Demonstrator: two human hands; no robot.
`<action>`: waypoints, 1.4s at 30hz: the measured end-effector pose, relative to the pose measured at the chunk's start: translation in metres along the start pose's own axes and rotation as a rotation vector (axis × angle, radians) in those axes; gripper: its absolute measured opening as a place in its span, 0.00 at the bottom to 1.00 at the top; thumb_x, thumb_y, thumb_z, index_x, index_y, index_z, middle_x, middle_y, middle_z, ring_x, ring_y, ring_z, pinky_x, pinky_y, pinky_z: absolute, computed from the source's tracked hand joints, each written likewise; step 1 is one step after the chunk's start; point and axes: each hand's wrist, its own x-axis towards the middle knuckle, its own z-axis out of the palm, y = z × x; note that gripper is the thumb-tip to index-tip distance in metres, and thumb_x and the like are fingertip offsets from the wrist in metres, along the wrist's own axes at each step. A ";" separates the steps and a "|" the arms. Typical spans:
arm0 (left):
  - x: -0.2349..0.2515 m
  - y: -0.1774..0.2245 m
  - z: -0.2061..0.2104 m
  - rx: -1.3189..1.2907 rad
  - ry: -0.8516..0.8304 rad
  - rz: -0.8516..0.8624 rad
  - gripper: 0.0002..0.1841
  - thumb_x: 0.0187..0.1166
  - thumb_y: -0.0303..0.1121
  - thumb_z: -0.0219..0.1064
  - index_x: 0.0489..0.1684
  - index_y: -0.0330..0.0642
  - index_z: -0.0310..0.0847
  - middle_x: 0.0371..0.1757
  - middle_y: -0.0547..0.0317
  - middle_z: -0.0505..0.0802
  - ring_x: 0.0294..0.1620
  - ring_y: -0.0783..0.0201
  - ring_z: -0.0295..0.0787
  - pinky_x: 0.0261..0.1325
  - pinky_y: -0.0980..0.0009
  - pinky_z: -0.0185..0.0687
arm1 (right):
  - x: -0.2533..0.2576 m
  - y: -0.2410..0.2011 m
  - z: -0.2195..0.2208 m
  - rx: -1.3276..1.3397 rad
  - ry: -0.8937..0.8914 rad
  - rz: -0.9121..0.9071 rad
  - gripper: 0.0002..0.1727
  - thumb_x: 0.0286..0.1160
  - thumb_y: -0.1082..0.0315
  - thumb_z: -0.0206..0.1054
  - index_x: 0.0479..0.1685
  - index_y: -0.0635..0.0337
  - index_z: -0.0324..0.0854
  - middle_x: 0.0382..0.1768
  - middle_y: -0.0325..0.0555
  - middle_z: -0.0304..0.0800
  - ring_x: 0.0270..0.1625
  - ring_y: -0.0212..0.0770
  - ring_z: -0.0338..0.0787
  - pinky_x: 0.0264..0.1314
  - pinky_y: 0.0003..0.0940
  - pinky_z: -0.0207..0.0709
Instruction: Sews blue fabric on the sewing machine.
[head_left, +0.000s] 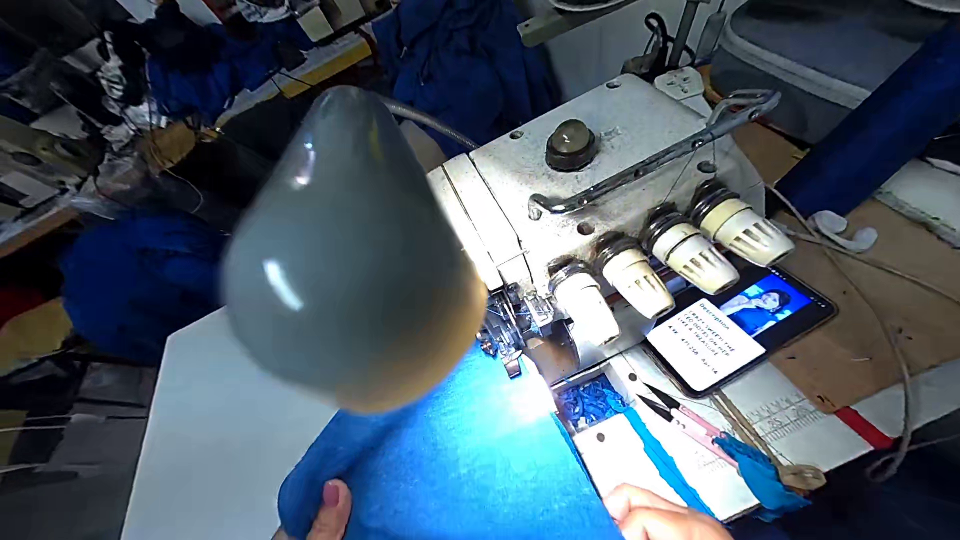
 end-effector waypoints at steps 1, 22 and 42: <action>0.005 -0.001 -0.001 0.006 0.017 -0.026 0.19 0.90 0.23 0.47 0.49 0.56 0.85 0.42 0.81 0.98 0.47 0.84 0.93 0.58 0.80 0.88 | 0.008 -0.002 0.001 -0.012 0.014 -0.011 0.15 0.75 0.72 0.72 0.21 0.73 0.82 0.37 0.49 0.87 0.36 0.20 0.80 0.37 0.14 0.73; -0.098 0.024 -0.013 0.262 -0.242 0.142 0.10 0.83 0.44 0.66 0.54 0.77 0.86 0.51 0.99 0.92 0.55 0.95 0.85 0.62 0.89 0.79 | -0.066 0.008 -0.003 -0.282 -0.094 -0.266 0.22 0.86 0.57 0.65 0.25 0.65 0.79 0.30 0.49 0.81 0.39 0.31 0.82 0.41 0.18 0.75; -0.097 -0.051 -0.028 0.542 -0.017 -0.051 0.04 0.80 0.28 0.66 0.38 0.40 0.86 0.29 0.78 0.93 0.32 0.85 0.90 0.41 0.82 0.89 | -0.095 0.040 0.006 -0.233 0.310 -0.171 0.13 0.81 0.63 0.69 0.34 0.62 0.92 0.44 0.41 0.92 0.45 0.21 0.87 0.48 0.13 0.82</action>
